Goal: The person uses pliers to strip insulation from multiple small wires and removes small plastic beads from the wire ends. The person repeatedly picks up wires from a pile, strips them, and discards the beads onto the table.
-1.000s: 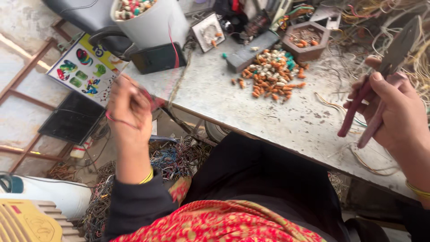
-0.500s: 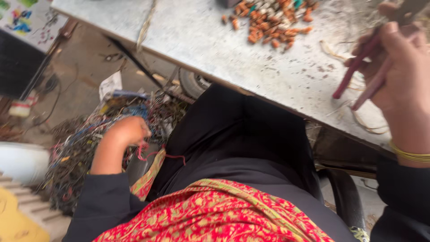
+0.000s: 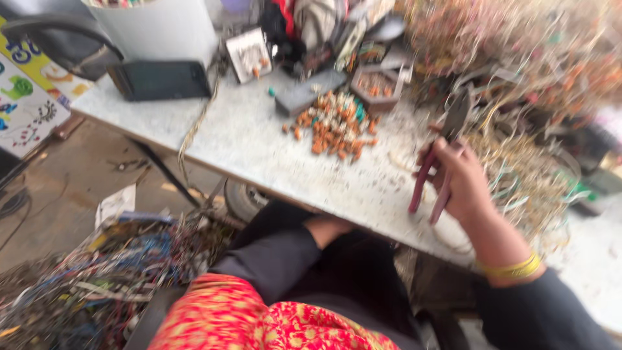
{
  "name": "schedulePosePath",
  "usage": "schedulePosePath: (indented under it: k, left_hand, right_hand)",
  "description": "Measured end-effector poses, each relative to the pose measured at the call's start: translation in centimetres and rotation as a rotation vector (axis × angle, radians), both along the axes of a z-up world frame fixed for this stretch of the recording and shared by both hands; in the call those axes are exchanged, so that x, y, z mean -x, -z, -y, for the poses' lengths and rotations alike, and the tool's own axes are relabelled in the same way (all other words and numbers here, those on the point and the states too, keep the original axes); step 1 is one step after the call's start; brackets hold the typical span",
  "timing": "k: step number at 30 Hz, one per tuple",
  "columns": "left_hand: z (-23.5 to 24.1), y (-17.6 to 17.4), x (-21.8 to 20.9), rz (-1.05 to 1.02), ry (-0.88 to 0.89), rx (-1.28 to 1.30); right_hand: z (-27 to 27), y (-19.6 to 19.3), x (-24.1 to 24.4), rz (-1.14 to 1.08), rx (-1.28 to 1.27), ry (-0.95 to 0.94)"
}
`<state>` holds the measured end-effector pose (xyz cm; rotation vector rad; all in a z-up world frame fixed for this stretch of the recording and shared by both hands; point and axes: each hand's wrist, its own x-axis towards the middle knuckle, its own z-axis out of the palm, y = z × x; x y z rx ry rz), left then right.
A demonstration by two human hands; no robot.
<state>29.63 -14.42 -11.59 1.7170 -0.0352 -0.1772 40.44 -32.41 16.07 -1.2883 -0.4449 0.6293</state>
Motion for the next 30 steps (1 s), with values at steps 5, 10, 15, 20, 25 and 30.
schedulePosePath:
  k: [5,10,15,20,25,30]
  left_hand:
    - [3.6,0.7,-2.9,0.643,-0.162,-0.406]
    - [6.1,-2.0,3.3,0.091,0.47,-0.429]
    - [0.1,-16.0,9.1,-0.072,0.887,-0.147]
    - [-5.6,-30.5,6.2,0.153,0.379,-0.478]
    - [-12.0,-34.7,-5.6,0.551,-0.31,-0.832]
    - [-16.0,-31.1,-11.4,0.592,-0.37,-1.173]
  right_hand:
    - [-0.2,-0.6,0.0,-0.022,0.013,-0.047]
    - [-0.2,-0.2,0.6,-0.131,0.022,-0.182]
    - [-0.1,0.3,1.0,-0.204,0.153,-0.237]
    - [-0.3,-0.1,1.3,-0.203,0.15,-0.244]
    - [-0.4,-0.4,1.5,-0.198,0.124,-0.196]
    - [-0.5,-1.0,0.7,-0.198,0.14,-0.124]
